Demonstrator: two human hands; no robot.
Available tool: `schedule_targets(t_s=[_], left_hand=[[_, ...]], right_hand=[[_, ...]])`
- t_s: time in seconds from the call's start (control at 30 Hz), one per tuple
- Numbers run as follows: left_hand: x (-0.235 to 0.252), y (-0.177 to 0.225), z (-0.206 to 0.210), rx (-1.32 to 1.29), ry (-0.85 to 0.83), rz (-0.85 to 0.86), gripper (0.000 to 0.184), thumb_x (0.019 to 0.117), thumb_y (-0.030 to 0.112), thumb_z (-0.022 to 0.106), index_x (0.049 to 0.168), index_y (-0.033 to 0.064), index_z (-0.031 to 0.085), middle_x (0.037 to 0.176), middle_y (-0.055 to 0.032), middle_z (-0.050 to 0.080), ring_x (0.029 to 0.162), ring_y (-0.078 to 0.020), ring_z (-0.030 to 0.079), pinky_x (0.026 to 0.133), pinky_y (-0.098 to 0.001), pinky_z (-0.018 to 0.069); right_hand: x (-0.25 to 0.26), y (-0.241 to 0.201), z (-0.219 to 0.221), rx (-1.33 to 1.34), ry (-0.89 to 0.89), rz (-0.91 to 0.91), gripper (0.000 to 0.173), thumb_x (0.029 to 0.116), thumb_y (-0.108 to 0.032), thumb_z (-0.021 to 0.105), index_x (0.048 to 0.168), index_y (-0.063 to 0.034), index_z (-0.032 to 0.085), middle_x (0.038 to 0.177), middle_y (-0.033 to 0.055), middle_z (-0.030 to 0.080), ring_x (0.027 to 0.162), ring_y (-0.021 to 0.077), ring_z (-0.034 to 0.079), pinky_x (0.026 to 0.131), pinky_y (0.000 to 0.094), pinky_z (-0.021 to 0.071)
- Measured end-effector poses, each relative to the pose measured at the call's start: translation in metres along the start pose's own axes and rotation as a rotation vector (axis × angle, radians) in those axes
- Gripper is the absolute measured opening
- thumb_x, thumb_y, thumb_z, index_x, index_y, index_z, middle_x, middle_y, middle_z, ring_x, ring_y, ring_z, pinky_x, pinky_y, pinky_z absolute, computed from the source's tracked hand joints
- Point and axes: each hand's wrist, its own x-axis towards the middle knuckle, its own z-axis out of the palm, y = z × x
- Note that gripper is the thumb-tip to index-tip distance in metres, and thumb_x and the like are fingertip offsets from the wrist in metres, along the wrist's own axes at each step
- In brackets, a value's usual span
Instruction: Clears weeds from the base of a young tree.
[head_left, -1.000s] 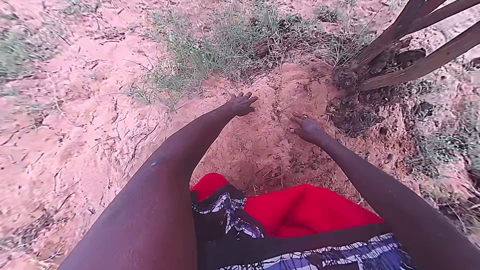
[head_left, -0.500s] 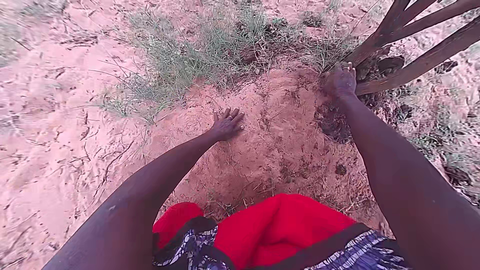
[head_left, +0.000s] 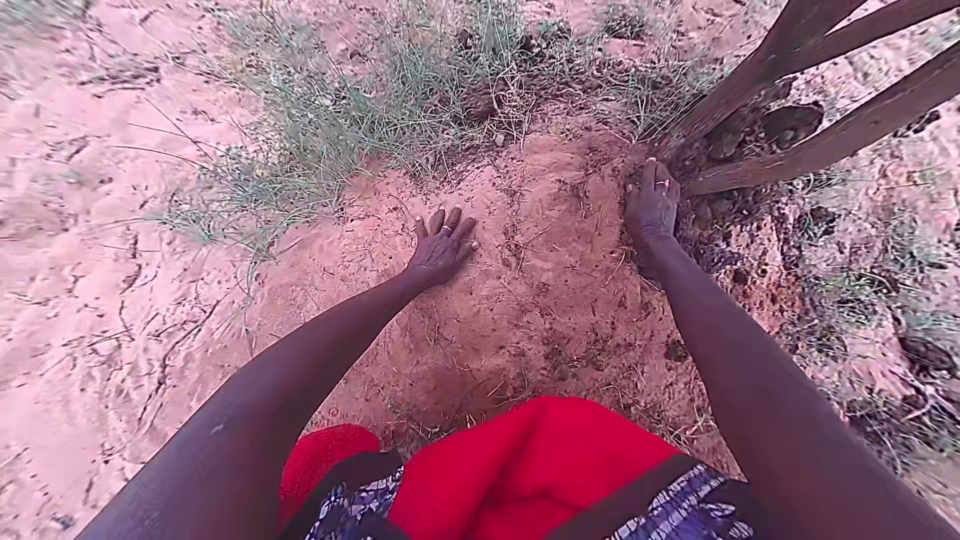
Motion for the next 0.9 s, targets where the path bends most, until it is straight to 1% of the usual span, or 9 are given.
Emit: schedule_targets(t_s=[0.07,0.17,0.33,0.47,0.57,0.67,0.73,0.87,0.9], left_hand=[[-0.002,0.002,0.000,0.015,-0.015,-0.008,0.058,0.1094,0.051,0.031,0.162,0.0250,0.033,0.171,-0.0107,0.019,0.157,-0.0420,0.011,0.116,-0.0761,0.0060],[0.002,0.001,-0.002,0.027,-0.023,-0.007,0.058,0.1090,0.050,0.032,0.162,0.0252,0.032,0.172,-0.0100,0.017,0.158,-0.0421,0.010,0.116,-0.0762,0.0054],[0.003,0.001,-0.002,0.015,-0.045,-0.014,0.059,0.1089,0.051,0.033,0.162,0.0248,0.031,0.172,-0.0096,0.016,0.158,-0.0414,0.009,0.116,-0.0761,0.0048],[0.003,0.002,-0.006,0.001,-0.069,-0.014,0.060,0.1089,0.051,0.033,0.163,0.0247,0.030,0.172,-0.0104,0.015,0.158,-0.0421,0.007,0.115,-0.0778,0.0026],[-0.002,0.006,-0.015,0.016,-0.130,-0.018,0.064,0.1086,0.054,0.030,0.165,0.0257,0.023,0.173,-0.0103,0.012,0.158,-0.0420,0.004,0.113,-0.0793,-0.0022],[-0.005,0.007,-0.020,0.034,-0.167,-0.037,0.065,0.1084,0.056,0.028,0.166,0.0276,0.018,0.174,-0.0093,0.007,0.159,-0.0410,0.000,0.113,-0.0791,-0.0052],[-0.009,0.010,-0.022,0.034,-0.185,-0.040,0.065,0.1087,0.055,0.029,0.166,0.0263,0.017,0.174,-0.0088,0.004,0.159,-0.0402,-0.003,0.113,-0.0794,-0.0048],[-0.010,0.005,-0.018,0.034,-0.175,-0.019,0.065,0.1087,0.054,0.028,0.166,0.0260,0.017,0.174,-0.0079,0.004,0.159,-0.0403,-0.003,0.112,-0.0804,-0.0028],[-0.011,0.004,-0.015,0.026,-0.165,-0.013,0.065,0.1084,0.056,0.027,0.166,0.0263,0.017,0.174,-0.0078,0.003,0.159,-0.0403,-0.003,0.112,-0.0803,-0.0024]], right_hand=[[0.018,-0.001,-0.003,0.024,-0.052,0.033,0.060,0.1097,-0.026,0.042,0.160,0.0023,0.026,0.163,0.0281,0.033,0.149,0.0441,0.037,0.122,0.0562,0.0295],[0.020,0.000,-0.019,0.072,-0.128,0.049,0.059,0.1096,-0.025,0.045,0.160,0.0005,0.027,0.162,0.0280,0.035,0.145,0.0473,0.042,0.118,0.0593,0.0346],[-0.015,0.005,-0.024,0.041,-0.221,0.012,0.056,0.1093,-0.022,0.046,0.159,-0.0008,0.032,0.153,0.0307,0.045,0.137,0.0501,0.050,0.115,0.0616,0.0365],[-0.004,0.003,-0.017,-0.019,-0.215,-0.012,0.057,0.1088,-0.021,0.045,0.158,0.0021,0.030,0.156,0.0312,0.041,0.142,0.0476,0.046,0.117,0.0590,0.0359],[-0.008,0.000,-0.013,0.027,-0.189,0.017,0.058,0.1088,-0.019,0.046,0.160,0.0008,0.028,0.159,0.0304,0.037,0.146,0.0478,0.040,0.122,0.0579,0.0290],[-0.017,-0.001,-0.019,0.112,-0.194,0.045,0.056,0.1079,-0.018,0.049,0.159,-0.0032,0.034,0.159,0.0257,0.041,0.144,0.0462,0.043,0.119,0.0598,0.0332],[-0.017,-0.001,-0.023,0.130,-0.216,0.045,0.055,0.1079,-0.019,0.049,0.159,-0.0051,0.035,0.157,0.0260,0.044,0.142,0.0464,0.046,0.116,0.0614,0.0362],[-0.007,-0.004,-0.026,0.019,-0.360,0.050,0.065,0.1087,-0.023,0.048,0.163,-0.0035,0.018,0.161,0.0283,0.035,0.147,0.0457,0.040,0.121,0.0588,0.0298],[-0.006,-0.005,-0.031,0.020,-0.386,0.053,0.068,0.1077,-0.026,0.052,0.162,-0.0025,0.019,0.161,0.0283,0.035,0.148,0.0460,0.038,0.122,0.0607,0.0275]])
